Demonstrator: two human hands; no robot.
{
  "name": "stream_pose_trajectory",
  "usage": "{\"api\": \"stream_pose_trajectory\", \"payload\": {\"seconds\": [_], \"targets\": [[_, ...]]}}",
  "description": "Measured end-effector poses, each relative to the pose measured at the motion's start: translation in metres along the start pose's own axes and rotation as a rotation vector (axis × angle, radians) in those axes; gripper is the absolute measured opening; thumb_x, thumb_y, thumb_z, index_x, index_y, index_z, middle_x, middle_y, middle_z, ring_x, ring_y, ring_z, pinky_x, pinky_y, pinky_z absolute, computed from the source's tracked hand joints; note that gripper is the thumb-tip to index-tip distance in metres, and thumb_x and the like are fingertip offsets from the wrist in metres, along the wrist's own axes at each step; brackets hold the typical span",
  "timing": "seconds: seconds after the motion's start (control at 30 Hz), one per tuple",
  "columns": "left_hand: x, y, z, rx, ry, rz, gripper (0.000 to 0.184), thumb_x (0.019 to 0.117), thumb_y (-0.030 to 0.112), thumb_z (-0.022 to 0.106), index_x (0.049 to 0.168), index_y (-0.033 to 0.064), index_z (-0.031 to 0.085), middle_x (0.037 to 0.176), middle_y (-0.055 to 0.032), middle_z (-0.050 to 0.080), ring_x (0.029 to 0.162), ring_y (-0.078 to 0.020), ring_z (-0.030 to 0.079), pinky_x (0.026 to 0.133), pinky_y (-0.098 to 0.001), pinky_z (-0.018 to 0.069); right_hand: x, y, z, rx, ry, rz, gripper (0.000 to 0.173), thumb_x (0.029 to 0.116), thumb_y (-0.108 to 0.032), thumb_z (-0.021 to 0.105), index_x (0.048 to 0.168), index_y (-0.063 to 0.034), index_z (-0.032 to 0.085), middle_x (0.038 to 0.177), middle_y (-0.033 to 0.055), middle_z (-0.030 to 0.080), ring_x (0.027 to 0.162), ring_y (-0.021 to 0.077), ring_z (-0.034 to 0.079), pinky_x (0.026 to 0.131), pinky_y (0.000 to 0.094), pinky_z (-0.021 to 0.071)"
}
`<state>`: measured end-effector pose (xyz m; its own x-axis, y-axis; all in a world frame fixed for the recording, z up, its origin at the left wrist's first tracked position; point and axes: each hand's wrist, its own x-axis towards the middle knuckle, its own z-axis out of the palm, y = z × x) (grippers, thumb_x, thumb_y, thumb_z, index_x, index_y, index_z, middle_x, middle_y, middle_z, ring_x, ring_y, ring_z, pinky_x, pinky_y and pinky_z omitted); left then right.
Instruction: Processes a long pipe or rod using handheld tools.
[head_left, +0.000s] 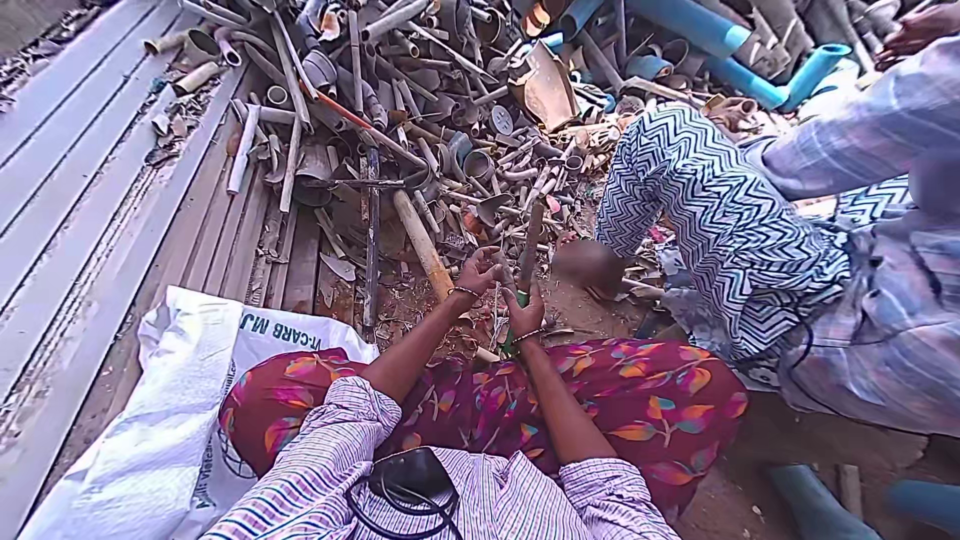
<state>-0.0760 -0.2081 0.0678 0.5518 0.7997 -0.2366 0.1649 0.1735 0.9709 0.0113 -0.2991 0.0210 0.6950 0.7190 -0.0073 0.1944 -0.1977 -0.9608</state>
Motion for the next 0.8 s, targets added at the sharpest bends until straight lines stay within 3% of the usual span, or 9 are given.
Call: {"api": "stream_pose_trajectory", "payload": {"seconds": [0.07,0.13,0.2,0.3,0.37,0.43,0.53,0.67,0.8], "targets": [[-0.0005,0.0019,-0.0005,-0.059,-0.011,0.004,0.043,0.1062,0.000,0.047,0.148,0.0057,0.040,0.120,-0.0182,0.062,0.089,-0.0174,0.064,0.077,-0.0339,0.0550,0.0029,-0.0002,-0.0002,0.178,0.003,0.107,0.042,0.0961,-0.007,0.070,0.133,0.0070,0.056,0.102,0.0171,0.065,0.080,0.0161,0.059,0.075,0.0326,0.0509],[0.0013,-0.0017,-0.0007,-0.132,-0.029,0.008,0.045,0.1060,-0.003,0.045,0.149,0.0057,0.037,0.122,-0.0175,0.061,0.090,-0.0172,0.067,0.080,-0.0342,0.0571,0.0054,-0.0013,0.0010,0.491,0.005,0.242,0.029,0.1006,-0.003,0.061,0.127,0.0021,0.051,0.075,0.0026,0.056,0.050,0.0026,0.048,0.048,0.0177,0.0462],[0.0035,-0.0048,-0.0003,-0.174,-0.051,0.003,0.046,0.1056,-0.005,0.044,0.149,0.0062,0.036,0.123,-0.0170,0.061,0.092,-0.0177,0.068,0.082,-0.0349,0.0581,0.0056,-0.0061,-0.0015,0.699,-0.011,0.347,0.022,0.1044,-0.003,0.054,0.126,0.0000,0.048,0.070,0.0013,0.054,0.043,0.0020,0.044,0.042,0.0164,0.0435],[0.0048,-0.0047,0.0003,-0.185,-0.065,0.003,0.047,0.1053,-0.007,0.042,0.150,0.0053,0.034,0.129,-0.0183,0.061,0.097,-0.0190,0.068,0.084,-0.0352,0.0575,0.0063,-0.0039,-0.0015,0.616,0.019,0.295,0.020,0.1012,0.000,0.058,0.120,0.0018,0.052,0.070,0.0010,0.053,0.044,0.0022,0.045,0.044,0.0169,0.0443],[0.0032,-0.0021,0.0005,-0.151,-0.051,0.032,0.045,0.1048,-0.006,0.043,0.149,0.0029,0.037,0.129,-0.0180,0.059,0.096,-0.0181,0.067,0.084,-0.0345,0.0566,0.0075,0.0017,-0.0015,0.453,0.053,0.200,0.031,0.0967,0.000,0.065,0.125,0.0039,0.055,0.078,0.0041,0.056,0.051,0.0039,0.048,0.049,0.0199,0.0468],[0.0037,-0.0028,-0.0005,-0.128,-0.022,0.076,0.043,0.1029,-0.007,0.047,0.145,0.0003,0.043,0.127,-0.0185,0.059,0.094,-0.0185,0.067,0.083,-0.0351,0.0577,0.0072,0.0021,-0.0030,0.287,0.092,0.120,0.038,0.0928,-0.001,0.072,0.128,0.0056,0.057,0.095,0.0123,0.063,0.066,0.0095,0.056,0.063,0.0268,0.0506],[0.0038,-0.0033,-0.0012,-0.108,-0.005,0.105,0.043,0.1008,-0.010,0.049,0.142,-0.0014,0.046,0.129,-0.0189,0.058,0.096,-0.0175,0.065,0.084,-0.0342,0.0568,0.0046,-0.0005,-0.0034,0.186,0.150,0.034,0.041,0.0889,0.000,0.076,0.126,0.0090,0.059,0.108,0.0196,0.068,0.091,0.0169,0.064,0.084,0.0329,0.0527],[0.0039,-0.0028,-0.0031,-0.143,-0.009,0.099,0.041,0.1011,-0.009,0.048,0.141,-0.0020,0.046,0.129,-0.0194,0.059,0.097,-0.0174,0.066,0.086,-0.0345,0.0573,0.0039,0.0009,-0.0010,0.192,0.168,-0.009,0.042,0.0879,0.002,0.075,0.125,0.0101,0.059,0.110,0.0196,0.068,0.094,0.0169,0.064,0.086,0.0321,0.0524],[0.0031,0.0009,-0.0022,-0.238,0.032,0.026,0.034,0.1040,-0.005,0.047,0.138,-0.0006,0.047,0.120,-0.0152,0.063,0.094,-0.0150,0.067,0.085,-0.0326,0.0572,0.0020,0.0015,0.0006,0.164,0.163,-0.082,0.040,0.0861,0.008,0.073,0.123,0.0142,0.061,0.115,0.0249,0.067,0.102,0.0212,0.064,0.092,0.0335,0.0509]]}}
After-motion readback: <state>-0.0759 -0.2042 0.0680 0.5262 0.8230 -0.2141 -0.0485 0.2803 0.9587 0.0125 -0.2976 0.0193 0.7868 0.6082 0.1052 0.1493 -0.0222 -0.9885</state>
